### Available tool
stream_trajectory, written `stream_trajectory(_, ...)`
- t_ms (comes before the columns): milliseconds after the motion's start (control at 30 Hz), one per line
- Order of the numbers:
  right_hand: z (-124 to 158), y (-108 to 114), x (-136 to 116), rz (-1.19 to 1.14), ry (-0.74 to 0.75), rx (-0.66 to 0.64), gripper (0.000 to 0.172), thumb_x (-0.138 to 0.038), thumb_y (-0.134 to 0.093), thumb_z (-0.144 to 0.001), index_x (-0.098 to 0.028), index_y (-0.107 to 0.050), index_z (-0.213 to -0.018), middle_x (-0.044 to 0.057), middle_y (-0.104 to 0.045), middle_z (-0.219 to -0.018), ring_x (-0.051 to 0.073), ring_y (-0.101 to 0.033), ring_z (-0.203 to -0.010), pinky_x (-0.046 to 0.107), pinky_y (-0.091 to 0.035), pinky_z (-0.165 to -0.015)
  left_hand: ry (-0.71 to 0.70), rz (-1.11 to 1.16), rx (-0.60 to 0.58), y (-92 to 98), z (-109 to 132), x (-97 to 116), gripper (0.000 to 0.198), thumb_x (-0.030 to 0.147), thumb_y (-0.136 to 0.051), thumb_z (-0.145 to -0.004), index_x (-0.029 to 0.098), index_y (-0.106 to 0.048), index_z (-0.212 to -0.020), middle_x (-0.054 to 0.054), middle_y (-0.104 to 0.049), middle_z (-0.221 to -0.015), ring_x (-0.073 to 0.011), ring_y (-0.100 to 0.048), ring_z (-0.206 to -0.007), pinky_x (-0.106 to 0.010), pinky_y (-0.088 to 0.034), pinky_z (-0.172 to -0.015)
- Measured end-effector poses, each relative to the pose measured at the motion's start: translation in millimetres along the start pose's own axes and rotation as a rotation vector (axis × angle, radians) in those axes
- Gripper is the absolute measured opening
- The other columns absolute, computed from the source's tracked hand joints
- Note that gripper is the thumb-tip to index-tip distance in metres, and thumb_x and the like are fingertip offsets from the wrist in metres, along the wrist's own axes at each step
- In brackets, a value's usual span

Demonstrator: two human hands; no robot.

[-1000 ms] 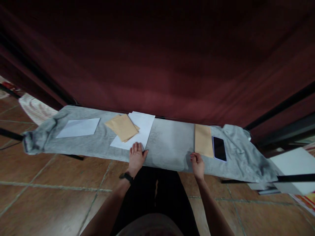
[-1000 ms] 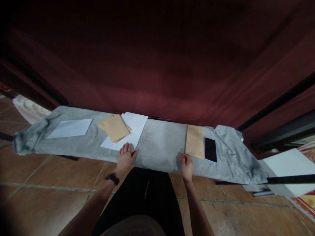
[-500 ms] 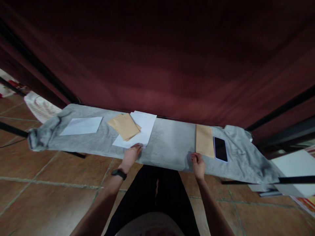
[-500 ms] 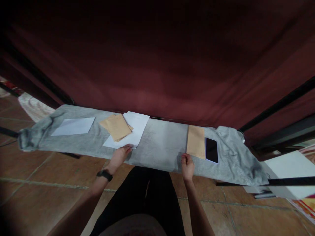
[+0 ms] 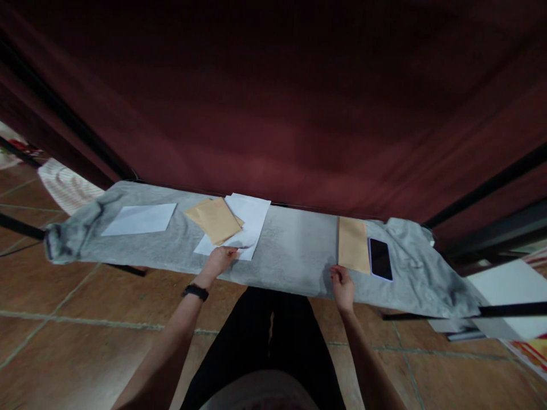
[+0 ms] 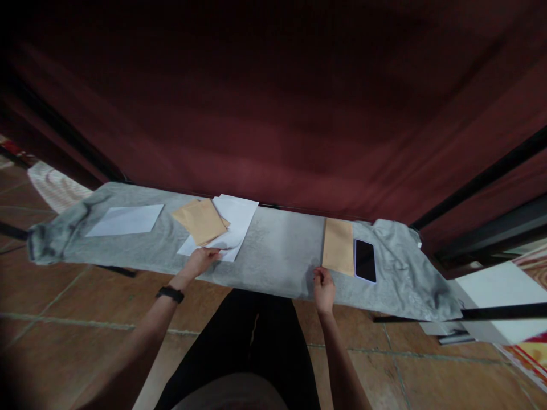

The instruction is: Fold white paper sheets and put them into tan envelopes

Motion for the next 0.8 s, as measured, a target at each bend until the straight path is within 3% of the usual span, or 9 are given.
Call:
stream_trajectory(100, 0, -1, 1, 0.011, 0.013, 0.018, 0.04, -0.045, -0.046, -0.086, -0.016, -0.067, -0.103, 0.012, -0.076, -0.095, 0.024, -0.07, -0.078, 0.038, -0.054, -0.077, 0.008, -0.015, 0.061, -7.7, 4, 12, 0.026, 0.027, -0.051, -0.097, 0.018, -0.076, -0.095, -0.008, -0.079, -0.093, -0.0237, -0.074, -0.088, -0.029, -0.052, -0.079)
stream_trajectory(200, 0, -2, 1, 0.02, 0.01, 0.032, 0.039, -0.043, -0.046, -0.085, -0.016, -0.067, -0.103, 0.011, -0.076, -0.094, 0.024, -0.069, -0.077, 0.038, -0.053, -0.076, -0.037, 0.001, 0.114, -29.5, 12, 42, 0.027, 0.029, -0.048, -0.101, 0.018, -0.072, -0.106, -0.01, -0.078, -0.106, -0.0229, -0.073, -0.098, -0.032, -0.053, -0.088)
stream_trajectory(333, -2, -3, 3, 0.018, -0.006, 0.04, 0.037, -0.04, -0.047, -0.083, -0.017, -0.068, -0.104, 0.011, -0.075, -0.094, 0.024, -0.068, -0.078, 0.038, -0.052, -0.075, -0.337, 0.128, 0.237, -62.0, 26, 106, 0.024, 0.025, -0.049, -0.101, 0.02, -0.072, -0.106, -0.009, -0.075, -0.12, -0.023, -0.068, -0.114, -0.037, -0.053, -0.101)
stream_trajectory(433, -4, -4, 5, -0.006, -0.024, 0.012, 0.037, -0.04, -0.048, -0.082, -0.017, -0.068, -0.103, 0.01, -0.074, -0.093, 0.024, -0.067, -0.078, 0.037, -0.052, -0.075, -0.457, 0.144, 0.206, -86.6, 35, 148, 0.024, 0.022, -0.05, -0.101, 0.019, -0.071, -0.112, -0.008, -0.074, -0.122, -0.0225, -0.067, -0.116, -0.04, -0.051, -0.106)
stream_trajectory(567, -7, -4, 3, -0.021, -0.061, 0.006, 0.041, -0.045, -0.048, -0.082, -0.017, -0.07, -0.102, 0.011, -0.075, -0.096, 0.025, -0.067, -0.079, 0.038, -0.053, -0.076, -0.521, 0.15, 0.167, -110.0, 44, 185, 0.025, 0.022, -0.047, -0.103, 0.018, -0.07, -0.113, -0.008, -0.074, -0.12, -0.0215, -0.067, -0.115, -0.041, -0.05, -0.107)
stream_trajectory(667, -8, -9, 0, -0.073, -0.12, -0.028, 0.042, -0.05, -0.05, -0.081, -0.018, -0.071, -0.098, 0.012, -0.076, -0.099, 0.025, -0.068, -0.08, 0.037, -0.055, -0.076, -0.589, 0.135, 0.11, -122.7, 50, 203, 0.023, 0.021, -0.05, -0.102, 0.018, -0.069, -0.113, -0.007, -0.074, -0.12, -0.0209, -0.067, -0.112, -0.04, -0.05, -0.106)
stream_trajectory(800, -9, -25, -11, -0.159, -0.185, -0.142, 0.046, -0.057, -0.046, -0.085, -0.02, -0.071, -0.096, 0.009, -0.077, -0.089, 0.022, -0.07, -0.071, 0.032, -0.055, -0.064, -0.628, 0.083, 0.065, -132.6, 53, 214, 0.018, 0.019, -0.053, -0.1, 0.018, -0.069, -0.108, -0.007, -0.075, -0.11, -0.0214, -0.068, -0.107, -0.039, -0.051, -0.102)
Point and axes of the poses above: each hand's wrist, its own z-axis away from the middle knuckle, its own y-axis out of the back of the hand, x = y × z, the point moved 4 cm from there along -z, towards the middle knuckle
